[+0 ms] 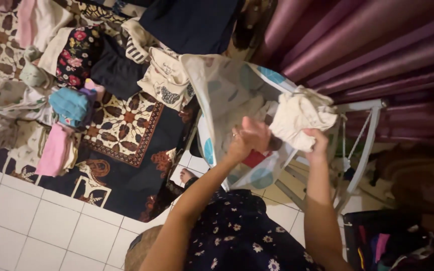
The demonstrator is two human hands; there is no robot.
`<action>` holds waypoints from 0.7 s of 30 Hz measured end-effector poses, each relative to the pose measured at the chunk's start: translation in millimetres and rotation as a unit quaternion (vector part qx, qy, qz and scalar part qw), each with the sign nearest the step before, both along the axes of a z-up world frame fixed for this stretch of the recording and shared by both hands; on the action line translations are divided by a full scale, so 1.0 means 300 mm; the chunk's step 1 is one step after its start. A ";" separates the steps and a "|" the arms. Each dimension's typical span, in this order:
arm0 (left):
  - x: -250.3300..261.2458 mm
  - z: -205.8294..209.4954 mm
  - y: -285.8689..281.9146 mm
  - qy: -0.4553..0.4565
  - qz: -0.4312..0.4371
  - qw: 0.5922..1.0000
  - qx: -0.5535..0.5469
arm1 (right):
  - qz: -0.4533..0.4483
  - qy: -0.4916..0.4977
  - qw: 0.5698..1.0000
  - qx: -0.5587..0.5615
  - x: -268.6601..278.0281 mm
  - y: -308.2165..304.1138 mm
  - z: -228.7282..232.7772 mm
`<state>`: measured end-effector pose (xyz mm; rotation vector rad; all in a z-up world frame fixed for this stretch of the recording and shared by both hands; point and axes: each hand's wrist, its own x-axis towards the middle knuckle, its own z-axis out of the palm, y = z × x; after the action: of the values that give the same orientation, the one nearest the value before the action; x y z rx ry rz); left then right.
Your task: Gathering clothes from a bed and placing them into a laundry basket.
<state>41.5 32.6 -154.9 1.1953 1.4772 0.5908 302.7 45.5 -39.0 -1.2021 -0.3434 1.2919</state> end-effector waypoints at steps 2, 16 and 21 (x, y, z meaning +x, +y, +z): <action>-0.071 0.169 0.025 0.213 -0.114 0.953 0.182 | 0.039 0.020 0.997 -0.069 -0.001 0.004 -0.084; -0.369 0.254 0.043 0.067 0.126 0.970 0.195 | 0.246 -0.087 0.962 -0.079 -0.317 0.118 -0.269; -0.299 0.623 0.026 -0.036 0.093 0.981 0.169 | 0.446 -0.262 0.855 0.024 -0.328 0.039 -0.817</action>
<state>-48.1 40.4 32.0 1.2834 1.4742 1.0357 204.2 57.3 -284.2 -1.3937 -1.4626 1.6778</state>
